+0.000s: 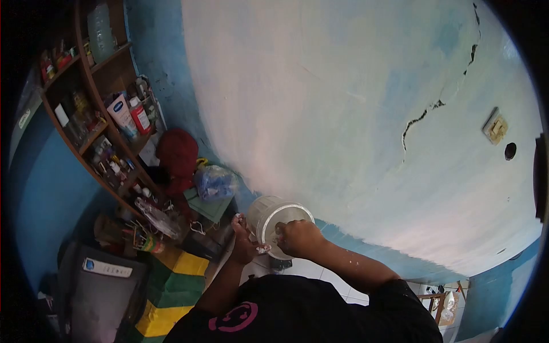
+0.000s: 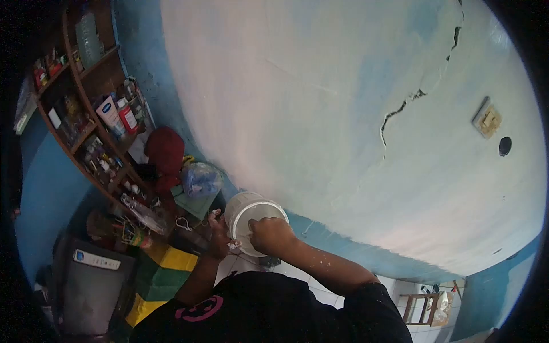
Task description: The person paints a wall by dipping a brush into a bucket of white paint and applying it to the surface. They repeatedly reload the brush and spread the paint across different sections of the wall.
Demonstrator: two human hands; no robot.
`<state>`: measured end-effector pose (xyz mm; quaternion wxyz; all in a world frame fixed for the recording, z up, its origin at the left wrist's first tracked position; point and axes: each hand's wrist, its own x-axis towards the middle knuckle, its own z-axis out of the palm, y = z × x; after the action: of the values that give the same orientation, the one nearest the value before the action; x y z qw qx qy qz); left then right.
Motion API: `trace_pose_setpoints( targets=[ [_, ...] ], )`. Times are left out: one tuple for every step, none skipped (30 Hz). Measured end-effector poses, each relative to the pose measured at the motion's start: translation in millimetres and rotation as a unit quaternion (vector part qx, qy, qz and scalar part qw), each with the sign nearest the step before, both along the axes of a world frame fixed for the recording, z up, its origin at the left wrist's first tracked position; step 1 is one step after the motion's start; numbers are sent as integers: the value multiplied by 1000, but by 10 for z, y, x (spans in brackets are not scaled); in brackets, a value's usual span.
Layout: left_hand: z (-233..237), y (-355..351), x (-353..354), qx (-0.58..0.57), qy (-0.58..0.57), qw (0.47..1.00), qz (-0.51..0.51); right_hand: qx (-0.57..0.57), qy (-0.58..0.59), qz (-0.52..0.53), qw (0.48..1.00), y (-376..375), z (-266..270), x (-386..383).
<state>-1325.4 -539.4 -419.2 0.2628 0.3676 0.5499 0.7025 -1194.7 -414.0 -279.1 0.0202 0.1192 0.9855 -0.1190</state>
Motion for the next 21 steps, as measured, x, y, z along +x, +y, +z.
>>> trace_pose_setpoints(
  targets=[
    [8,6,-105,8,11,1000,-13,30,-10,6,999,-7,3,-115],
    [18,9,-217,15,23,999,-27,45,-5,6,999,-19,55,-186],
    [88,20,-308,24,5,999,-38,58,0,4,998,-38,125,-226],
    [165,32,-398,33,-14,998,-49,70,4,1,998,-63,192,-267],
    [241,43,-432,44,-64,995,-56,64,14,-17,998,-97,272,-318],
    [328,62,-442,50,-97,992,-63,57,20,-35,998,-124,357,-353],
    [414,81,-450,55,-129,988,-69,51,25,-53,997,-138,392,-370],
    [487,110,-461,56,-141,986,-72,47,15,-51,998,-123,341,-383],
    [521,135,-464,57,-152,984,-74,42,6,-46,998,-77,248,-409],
    [473,170,-460,64,-141,985,-70,39,-1,-39,998,-22,177,-444],
    [382,216,-450,73,-128,987,-66,31,7,-42,999,21,117,-468],
    [368,260,-415,83,-115,988,-61,23,16,-45,999,51,44,-464],
    [360,297,-364,69,-120,987,-80,16,23,-47,999,74,-1,-433],
    [364,317,-296,55,-126,986,-99,-5,10,-69,998,75,-16,-407],
    [393,342,-216,42,-132,984,-114,7,-2,-51,999,103,-75,-351],
    [406,377,-135,48,-107,986,-118,20,-15,-31,999,148,-163,-298],
    [450,425,-75,47,-120,985,-117,34,-26,-8,999,199,-208,-248],
    [500,471,-20,45,-133,983,-115,-30,9,-68,997,234,-172,-179],
    [518,503,44,41,-146,982,-113,-37,26,-73,996,288,-168,-142],
    [245,571,8,35,-63,996,-61,-44,42,-78,995,351,-167,-104],
    [289,579,-3,32,-85,994,-57,-52,57,-83,994,420,-164,-56]
  ],
)
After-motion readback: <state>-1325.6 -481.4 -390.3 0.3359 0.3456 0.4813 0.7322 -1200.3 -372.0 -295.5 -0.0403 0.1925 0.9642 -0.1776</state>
